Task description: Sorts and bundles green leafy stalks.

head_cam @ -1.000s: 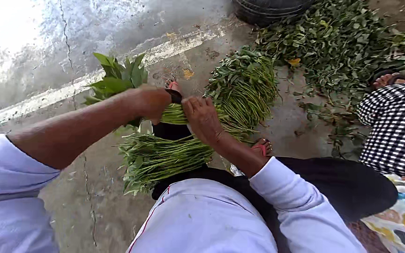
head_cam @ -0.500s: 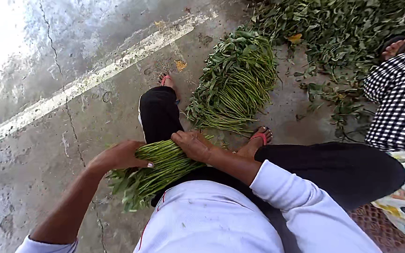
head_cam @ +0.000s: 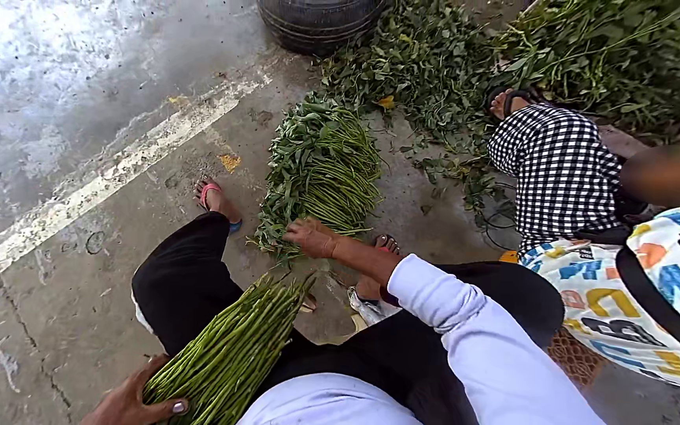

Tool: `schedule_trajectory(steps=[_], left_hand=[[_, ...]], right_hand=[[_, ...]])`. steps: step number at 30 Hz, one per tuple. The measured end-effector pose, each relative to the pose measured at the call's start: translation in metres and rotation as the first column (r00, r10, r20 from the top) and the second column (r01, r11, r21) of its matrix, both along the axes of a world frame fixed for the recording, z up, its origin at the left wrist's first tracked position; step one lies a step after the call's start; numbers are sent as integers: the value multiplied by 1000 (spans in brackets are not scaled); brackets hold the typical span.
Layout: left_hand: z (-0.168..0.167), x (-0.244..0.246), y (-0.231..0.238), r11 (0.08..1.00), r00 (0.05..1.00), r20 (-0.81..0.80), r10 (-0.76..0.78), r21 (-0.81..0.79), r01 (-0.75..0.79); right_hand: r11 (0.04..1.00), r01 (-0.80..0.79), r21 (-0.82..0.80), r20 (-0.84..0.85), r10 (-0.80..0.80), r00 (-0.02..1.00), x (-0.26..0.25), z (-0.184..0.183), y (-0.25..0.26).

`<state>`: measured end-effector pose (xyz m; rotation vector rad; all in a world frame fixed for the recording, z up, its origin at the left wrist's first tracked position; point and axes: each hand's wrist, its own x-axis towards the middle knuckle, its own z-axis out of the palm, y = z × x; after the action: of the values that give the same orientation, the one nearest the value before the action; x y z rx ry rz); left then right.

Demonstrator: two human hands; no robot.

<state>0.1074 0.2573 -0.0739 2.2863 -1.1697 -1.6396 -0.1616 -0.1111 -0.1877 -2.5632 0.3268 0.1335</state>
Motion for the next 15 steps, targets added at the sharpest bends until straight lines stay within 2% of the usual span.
schedule_trajectory(steps=[2, 4, 5, 7, 9, 10, 11, 13, 15], left_hand=[[5, 18, 0, 997, 995, -90, 38, -69, -44], [16, 44, -4, 972, 983, -134, 128, -178, -151], [24, 59, -12, 955, 979, -88, 182, -221, -198], [49, 79, -47, 939, 955, 157, 251, -280, -200], [67, 84, -96, 931, 909, 373, 187, -363, -43], [68, 82, -122, 909, 899, 410, 158, -415, 29], [65, 72, -149, 882, 910, 390, 139, -467, 66], [43, 38, -202, 842, 970, 239, 53, -533, 85], [13, -1, -248, 867, 991, 51, -126, -480, 135]], right_hand=[[982, 190, -6, -139, -189, 972, -12, -17, -51], [926, 377, 39, -197, -362, 911, -19, -30, -95], [883, 464, 65, -198, -444, 874, -21, -37, -112], [805, 583, 106, -159, -565, 809, -20, -57, -139], [749, 642, 163, -148, -625, 767, -16, -71, -154], [732, 658, 178, -156, -639, 753, -13, -78, -159], [721, 670, 178, -167, -649, 742, -10, -86, -162], [711, 694, 113, -210, -665, 716, -6, -103, -162], [701, 713, -25, -203, -702, 683, -4, -114, -155]])
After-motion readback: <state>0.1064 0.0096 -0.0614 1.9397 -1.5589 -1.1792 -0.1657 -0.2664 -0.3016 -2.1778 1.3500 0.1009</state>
